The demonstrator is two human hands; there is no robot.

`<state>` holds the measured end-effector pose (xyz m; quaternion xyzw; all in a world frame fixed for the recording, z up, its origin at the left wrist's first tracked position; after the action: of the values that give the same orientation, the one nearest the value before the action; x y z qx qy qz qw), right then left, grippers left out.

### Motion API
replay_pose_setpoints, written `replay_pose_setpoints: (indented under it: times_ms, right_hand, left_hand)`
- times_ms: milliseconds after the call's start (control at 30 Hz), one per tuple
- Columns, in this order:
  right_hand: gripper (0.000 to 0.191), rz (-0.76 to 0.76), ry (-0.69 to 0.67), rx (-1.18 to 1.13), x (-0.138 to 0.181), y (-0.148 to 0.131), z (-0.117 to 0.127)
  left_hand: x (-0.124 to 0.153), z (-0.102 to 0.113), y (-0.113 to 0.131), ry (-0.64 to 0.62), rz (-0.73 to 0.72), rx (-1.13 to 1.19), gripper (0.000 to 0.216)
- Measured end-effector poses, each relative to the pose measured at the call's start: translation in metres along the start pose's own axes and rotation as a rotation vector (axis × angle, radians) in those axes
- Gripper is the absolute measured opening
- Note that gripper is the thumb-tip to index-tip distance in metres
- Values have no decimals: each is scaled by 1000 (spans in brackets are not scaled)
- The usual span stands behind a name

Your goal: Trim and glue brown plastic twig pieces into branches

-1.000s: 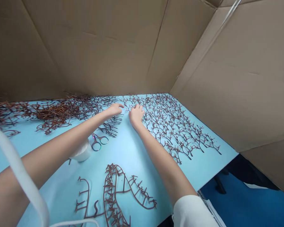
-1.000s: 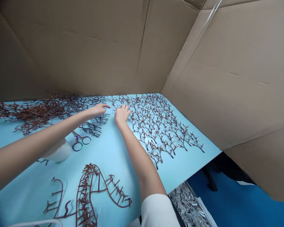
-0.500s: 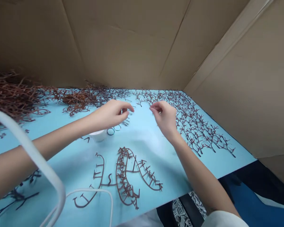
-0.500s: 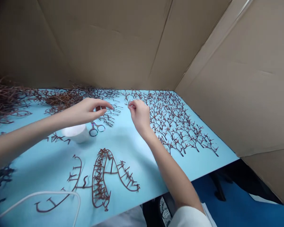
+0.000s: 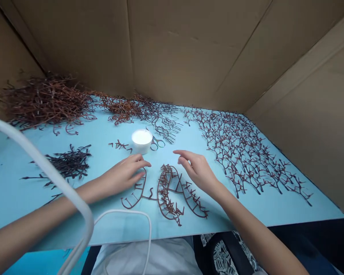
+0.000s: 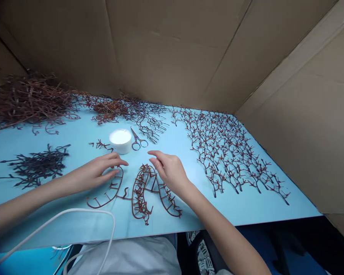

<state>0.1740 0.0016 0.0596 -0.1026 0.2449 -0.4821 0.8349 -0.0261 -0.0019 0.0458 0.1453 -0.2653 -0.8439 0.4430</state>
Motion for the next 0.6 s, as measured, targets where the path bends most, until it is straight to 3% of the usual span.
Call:
replay_pose_setpoints:
  times_ms: [133,233,300,367,467,600]
  right_hand:
    - [20,-84,-221,81,-7,16,-22]
    - [14,-123,-404,6,-9,19,-35]
    - [11,-115,-454,-49,-10,15,-40]
    - [12,-69,-410,-108,-12,9,-41]
    - [14,-1,-203,-225,-15,-2,-35]
    - [16,-75,35,-437,-19,-7,-21]
  left_hand:
    - [-3,-6,10,0,-12,-118,28]
    - [-15,-8,20,20,-8,-119,23]
    - [-23,-13,21,-10,7,-55,22]
    - [-29,-21,17,-59,36,66,24]
    - [-32,-36,6,-74,82,324,29]
    - [-27,-48,-13,3,155,804,46]
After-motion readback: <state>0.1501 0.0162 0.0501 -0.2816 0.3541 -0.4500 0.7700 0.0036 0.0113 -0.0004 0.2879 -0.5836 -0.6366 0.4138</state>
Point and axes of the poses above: each hand's wrist, its own x-axis away from the middle knuckle, its own z-axis out of the back of the hand, y = z × x, the point moved 2 cm from there along -x, towards the middle knuckle, and after that the axes turned 2 degrees about x, right-handed, at the moved point
